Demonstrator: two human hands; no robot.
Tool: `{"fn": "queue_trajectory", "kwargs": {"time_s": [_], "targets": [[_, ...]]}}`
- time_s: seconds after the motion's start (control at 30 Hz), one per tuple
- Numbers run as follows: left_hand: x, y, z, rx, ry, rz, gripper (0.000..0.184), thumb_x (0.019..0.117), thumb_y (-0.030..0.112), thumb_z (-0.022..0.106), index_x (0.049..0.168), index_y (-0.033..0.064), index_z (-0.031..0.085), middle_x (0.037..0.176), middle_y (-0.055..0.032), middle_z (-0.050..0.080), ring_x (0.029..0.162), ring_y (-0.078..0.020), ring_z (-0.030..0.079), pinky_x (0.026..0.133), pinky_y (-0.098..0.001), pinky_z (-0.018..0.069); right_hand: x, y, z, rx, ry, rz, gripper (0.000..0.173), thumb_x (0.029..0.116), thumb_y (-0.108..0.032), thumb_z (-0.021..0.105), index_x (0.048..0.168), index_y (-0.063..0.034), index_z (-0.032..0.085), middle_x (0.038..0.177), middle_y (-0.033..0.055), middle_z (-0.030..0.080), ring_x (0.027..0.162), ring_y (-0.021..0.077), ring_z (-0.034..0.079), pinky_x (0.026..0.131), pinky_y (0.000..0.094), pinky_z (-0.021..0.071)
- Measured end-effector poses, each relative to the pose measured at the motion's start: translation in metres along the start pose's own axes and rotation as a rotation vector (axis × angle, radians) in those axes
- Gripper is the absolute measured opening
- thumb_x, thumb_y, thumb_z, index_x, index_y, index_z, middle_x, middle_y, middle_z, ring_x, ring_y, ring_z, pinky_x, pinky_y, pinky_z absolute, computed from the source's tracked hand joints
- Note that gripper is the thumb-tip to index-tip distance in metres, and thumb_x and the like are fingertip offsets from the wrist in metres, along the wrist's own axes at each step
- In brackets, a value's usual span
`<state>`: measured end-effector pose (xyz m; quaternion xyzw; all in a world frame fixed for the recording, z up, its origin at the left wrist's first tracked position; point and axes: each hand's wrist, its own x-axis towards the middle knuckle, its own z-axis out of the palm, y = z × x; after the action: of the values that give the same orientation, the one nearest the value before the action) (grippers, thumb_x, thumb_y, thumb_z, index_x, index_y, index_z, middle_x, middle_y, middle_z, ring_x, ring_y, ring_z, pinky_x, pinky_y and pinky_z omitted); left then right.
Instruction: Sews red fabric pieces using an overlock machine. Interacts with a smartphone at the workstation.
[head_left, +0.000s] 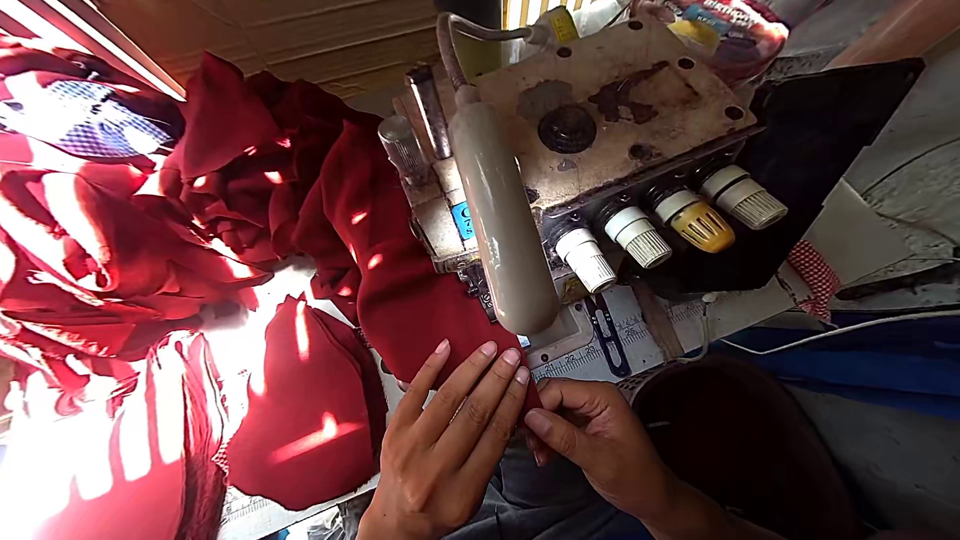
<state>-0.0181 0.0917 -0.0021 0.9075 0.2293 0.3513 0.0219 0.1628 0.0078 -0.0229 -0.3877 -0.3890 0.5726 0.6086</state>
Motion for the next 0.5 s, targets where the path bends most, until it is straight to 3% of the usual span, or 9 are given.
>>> {"fn": "queue_trajectory", "kwargs": {"time_s": [0.27, 0.4, 0.5], "targets": [[0.004, -0.008, -0.002, 0.010, 0.023, -0.045, 0.023, 0.0968, 0.009, 0.066, 0.119, 0.0096, 0.073, 0.124, -0.0077, 0.073, 0.121, -0.0244, 0.067, 0.109, -0.0475, 0.0495, 0.030, -0.006, -0.001, -0.050, 0.048, -0.048, 0.018, 0.1011, -0.011, 0.064, 0.089, 0.0004, 0.069, 0.078, 0.0027, 0.069, 0.068, 0.0052, 0.067, 0.062, 0.0207, 0.0585], [0.007, -0.018, -0.007, -0.062, -0.008, -0.082, 0.026, 0.0997, 0.025, 0.064, 0.121, 0.0126, 0.074, 0.126, -0.0067, 0.073, 0.124, -0.0245, 0.065, 0.111, -0.0506, 0.0469, 0.040, -0.012, 0.002, -0.139, 0.093, -0.055, 0.022, 0.1013, -0.011, 0.063, 0.082, -0.0008, 0.069, 0.074, 0.0015, 0.070, 0.064, 0.0036, 0.066, 0.060, 0.0189, 0.0568], [0.010, -0.027, -0.010, -0.127, -0.038, -0.117, 0.031, 0.1024, 0.033, 0.059, 0.122, 0.0154, 0.074, 0.129, -0.0047, 0.072, 0.128, -0.0237, 0.063, 0.114, -0.0522, 0.0433, 0.047, -0.016, 0.005, -0.243, 0.151, -0.046, 0.032, 0.1005, -0.015, 0.065, 0.071, -0.0032, 0.067, 0.065, -0.0006, 0.067, 0.057, 0.0004, 0.060, 0.053, 0.0160, 0.0500]]}}
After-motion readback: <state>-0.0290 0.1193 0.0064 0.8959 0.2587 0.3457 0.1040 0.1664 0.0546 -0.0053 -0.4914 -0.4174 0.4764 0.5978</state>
